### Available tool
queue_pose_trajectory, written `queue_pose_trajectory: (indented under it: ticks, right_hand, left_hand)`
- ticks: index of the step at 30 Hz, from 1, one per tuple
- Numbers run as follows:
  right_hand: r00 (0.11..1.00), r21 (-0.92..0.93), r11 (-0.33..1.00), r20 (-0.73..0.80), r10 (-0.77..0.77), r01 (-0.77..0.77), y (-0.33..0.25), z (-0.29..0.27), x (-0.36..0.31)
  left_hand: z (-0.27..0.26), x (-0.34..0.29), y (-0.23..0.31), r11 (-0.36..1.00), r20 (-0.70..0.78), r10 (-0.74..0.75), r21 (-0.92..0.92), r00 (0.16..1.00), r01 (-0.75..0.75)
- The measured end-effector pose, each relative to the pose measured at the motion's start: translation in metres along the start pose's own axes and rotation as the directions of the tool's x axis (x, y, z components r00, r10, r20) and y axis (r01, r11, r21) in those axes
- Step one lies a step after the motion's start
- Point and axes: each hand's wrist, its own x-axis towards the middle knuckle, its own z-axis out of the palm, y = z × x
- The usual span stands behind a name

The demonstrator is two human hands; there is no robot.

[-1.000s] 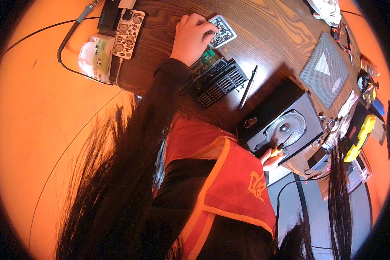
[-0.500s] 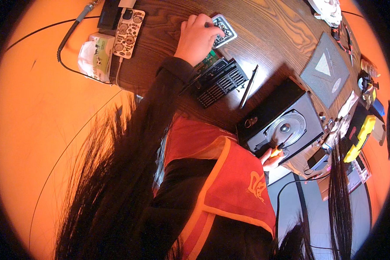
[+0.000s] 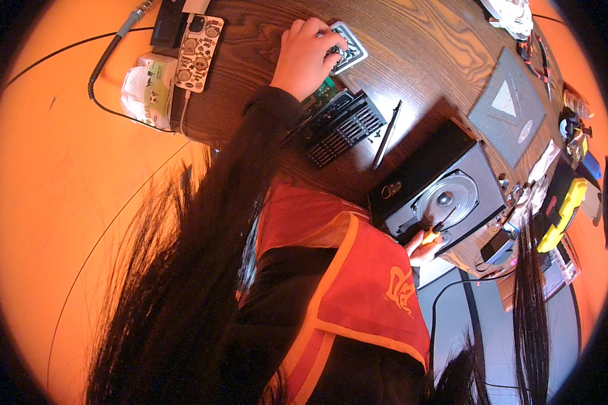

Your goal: The person assembles a small speaker by placing a metal grille over the driver, then securing it with screws using a screwdriver. They flip the speaker, attach a handle bracket, and fasten it with additional screws. The person then removes the grille and bracket, leaving the speaker partially disassembled.

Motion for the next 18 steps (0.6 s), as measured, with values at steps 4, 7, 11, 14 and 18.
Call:
queue_pose_trajectory:
  ticks: [4,7,11,14,18]
  right_hand:
    - [1.000,-0.021,1.000,0.026,0.011,-0.010,-0.006,-0.002,0.002]
    - [0.999,-0.046,0.999,0.038,0.017,-0.015,-0.009,-0.003,0.004]
    - [0.999,-0.049,0.999,0.050,-0.001,0.003,-0.007,-0.004,0.005]
    - [0.998,-0.048,0.998,0.058,-0.024,0.026,-0.003,-0.004,0.004]
    - [0.997,-0.062,0.998,0.079,0.005,0.000,0.000,-0.005,0.002]
  left_hand:
    - [-0.003,-0.007,-0.008,1.000,-0.001,0.000,0.028,1.000,0.000]
    - [-0.008,-0.012,-0.015,1.000,-0.033,-0.011,0.022,0.999,0.012]
    - [-0.014,-0.019,-0.022,1.000,0.016,0.014,-0.007,1.000,-0.013]
    - [-0.010,-0.021,-0.021,1.000,0.005,0.010,-0.011,1.000,-0.010]
    - [-0.008,-0.021,-0.021,0.999,-0.082,-0.023,-0.037,0.996,0.020]
